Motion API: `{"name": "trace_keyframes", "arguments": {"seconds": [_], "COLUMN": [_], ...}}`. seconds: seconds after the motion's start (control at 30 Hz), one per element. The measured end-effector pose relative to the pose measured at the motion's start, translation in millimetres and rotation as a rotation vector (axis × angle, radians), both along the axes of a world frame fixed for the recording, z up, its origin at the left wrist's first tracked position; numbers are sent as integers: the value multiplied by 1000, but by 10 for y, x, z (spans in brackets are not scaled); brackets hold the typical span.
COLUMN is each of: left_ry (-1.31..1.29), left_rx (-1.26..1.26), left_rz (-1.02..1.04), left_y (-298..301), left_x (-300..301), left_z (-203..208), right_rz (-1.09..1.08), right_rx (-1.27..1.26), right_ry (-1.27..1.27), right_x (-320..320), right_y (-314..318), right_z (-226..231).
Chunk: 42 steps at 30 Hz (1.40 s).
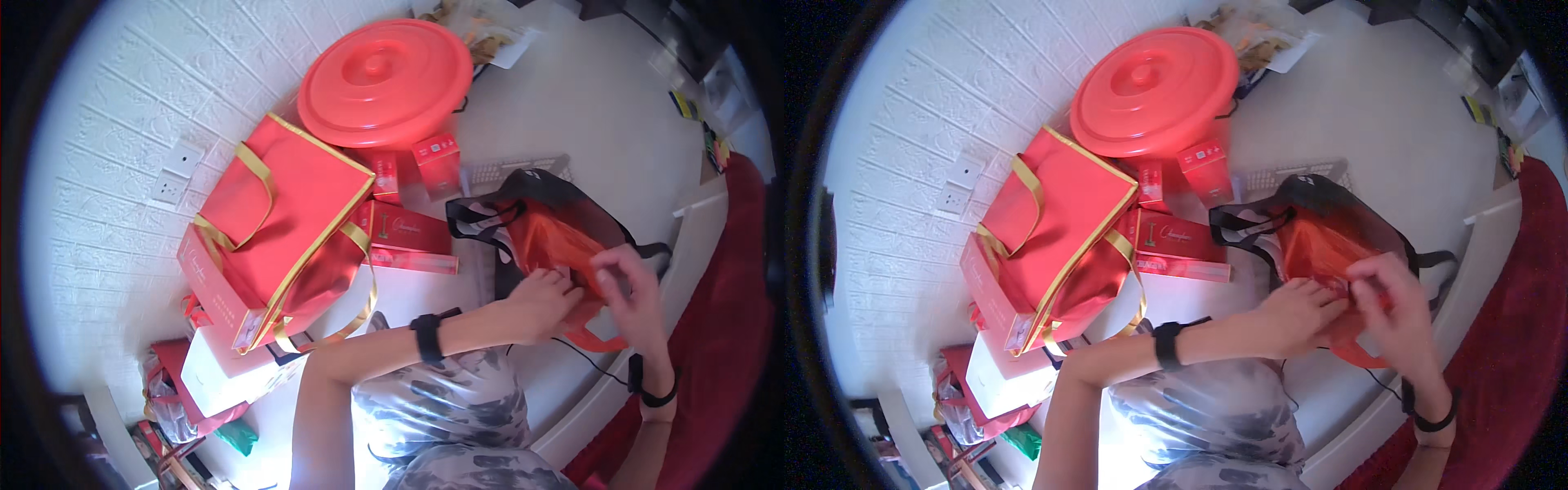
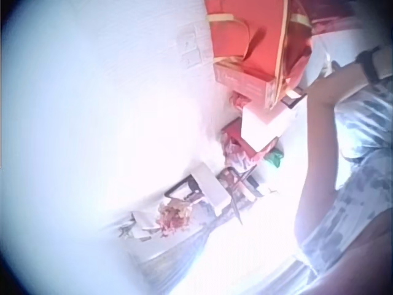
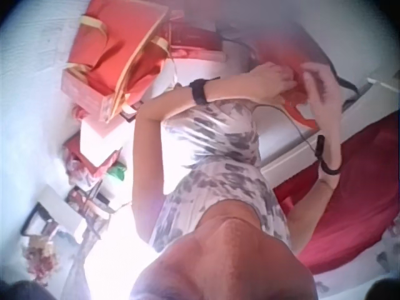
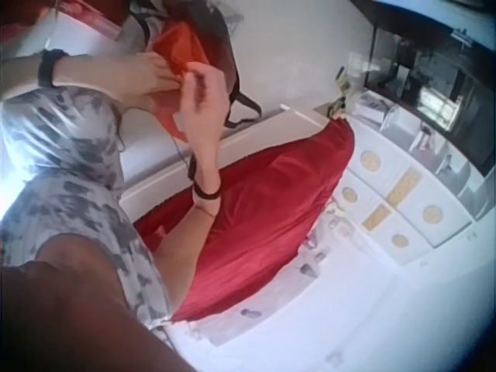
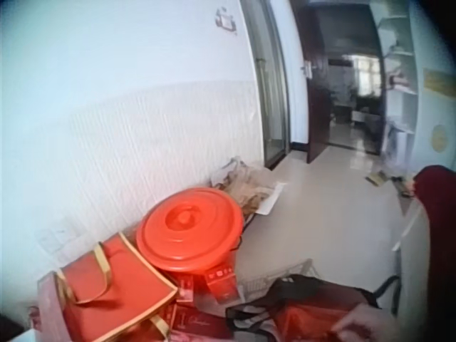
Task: The camera wearer is organizing and sorting various gift bags, boxes, and plastic containers on the floor.
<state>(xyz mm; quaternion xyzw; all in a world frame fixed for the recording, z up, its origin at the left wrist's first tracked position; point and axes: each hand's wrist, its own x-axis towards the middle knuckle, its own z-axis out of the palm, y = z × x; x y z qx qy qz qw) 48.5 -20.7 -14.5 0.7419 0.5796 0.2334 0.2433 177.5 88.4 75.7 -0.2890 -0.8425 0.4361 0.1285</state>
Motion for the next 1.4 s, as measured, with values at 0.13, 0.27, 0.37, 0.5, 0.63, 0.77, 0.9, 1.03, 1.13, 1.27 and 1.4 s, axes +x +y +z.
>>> {"name": "trace_keyframes", "arguments": {"seconds": [0.13,0.27,0.37,0.5,0.63,0.77,0.9,1.03,1.13,1.27,1.4], "left_ry": [28,13,478,838,1104,1278,1321,1331,1505,1499,1353], "left_rx": [-401,-294,-177,-50,-148,-280,-258,-302,-269,-278,-178], "left_rz": [94,533,683,572,495,422,524,522,500,551,529], "left_y": [-341,-664,-926,-985,-782,-565,-527,-302,-432,-358,-195], "left_x": [-695,-1346,-1571,-1801,-1921,-1934,-2005,-1775,-1905,-2022,-1756], "left_z": [8,-241,-528,-1102,-1389,-1425,-1735,-1842,-2132,-2356,-2130], "right_rz": [196,274,362,335,272,216,259,218,233,169,147], "right_rx": [187,104,177,161,161,156,125,128,96,27,63], "right_ry": [45,66,-67,-95,-128,-194,-203,-195,-163,-144,-181], "right_x": [-399,-614,-661,-611,-467,-319,-245,-102,-162,-113,56], "right_y": [-524,-890,-1021,-1023,-1002,-951,-953,-955,-1077,-1141,-1010], "right_z": [143,-299,-565,-716,-782,-791,-810,-825,-779,-900,-896]}}
